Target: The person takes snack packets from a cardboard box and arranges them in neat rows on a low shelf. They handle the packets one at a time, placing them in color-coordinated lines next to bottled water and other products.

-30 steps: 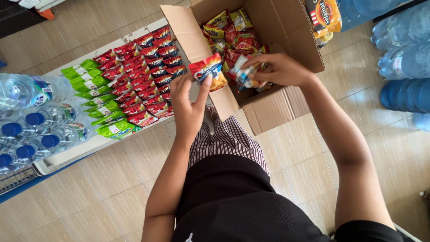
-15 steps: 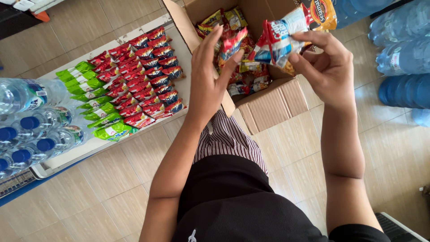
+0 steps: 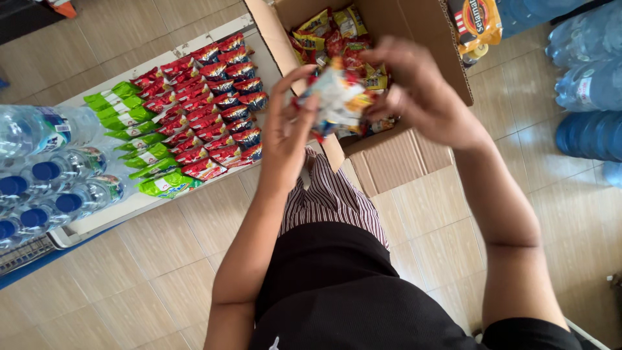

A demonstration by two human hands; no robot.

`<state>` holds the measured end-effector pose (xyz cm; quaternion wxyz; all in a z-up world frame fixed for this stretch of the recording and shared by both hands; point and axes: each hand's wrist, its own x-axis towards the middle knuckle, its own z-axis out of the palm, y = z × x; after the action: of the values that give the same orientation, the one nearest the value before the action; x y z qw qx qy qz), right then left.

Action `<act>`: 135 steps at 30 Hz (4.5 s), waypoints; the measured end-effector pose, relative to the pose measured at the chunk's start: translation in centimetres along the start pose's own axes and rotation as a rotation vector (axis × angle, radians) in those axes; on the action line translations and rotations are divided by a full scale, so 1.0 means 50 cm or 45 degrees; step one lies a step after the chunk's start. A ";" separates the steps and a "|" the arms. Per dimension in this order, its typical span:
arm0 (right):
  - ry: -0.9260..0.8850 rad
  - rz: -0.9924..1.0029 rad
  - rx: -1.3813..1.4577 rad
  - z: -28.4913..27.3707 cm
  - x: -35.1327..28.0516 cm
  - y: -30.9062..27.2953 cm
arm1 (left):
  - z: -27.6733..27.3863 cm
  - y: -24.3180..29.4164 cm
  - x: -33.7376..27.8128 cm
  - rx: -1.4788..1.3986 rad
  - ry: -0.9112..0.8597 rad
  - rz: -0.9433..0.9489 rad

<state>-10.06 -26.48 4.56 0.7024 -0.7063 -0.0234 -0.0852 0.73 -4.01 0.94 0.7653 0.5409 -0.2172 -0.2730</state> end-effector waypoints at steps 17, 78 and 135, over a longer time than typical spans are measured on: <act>-0.966 0.992 -1.556 -0.084 0.005 0.459 | -0.082 0.025 -0.048 0.025 0.376 -0.131; 0.289 0.283 -0.468 0.347 0.061 0.648 | -0.374 0.046 -0.324 -0.098 1.038 -0.069; 0.354 0.428 -0.335 0.348 0.006 0.671 | -0.363 0.027 -0.296 0.181 0.631 -0.025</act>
<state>-3.12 -9.57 -28.52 0.6052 -0.7672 0.2022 -0.0659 1.19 18.88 -4.16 0.7527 0.6457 -0.0364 -0.1234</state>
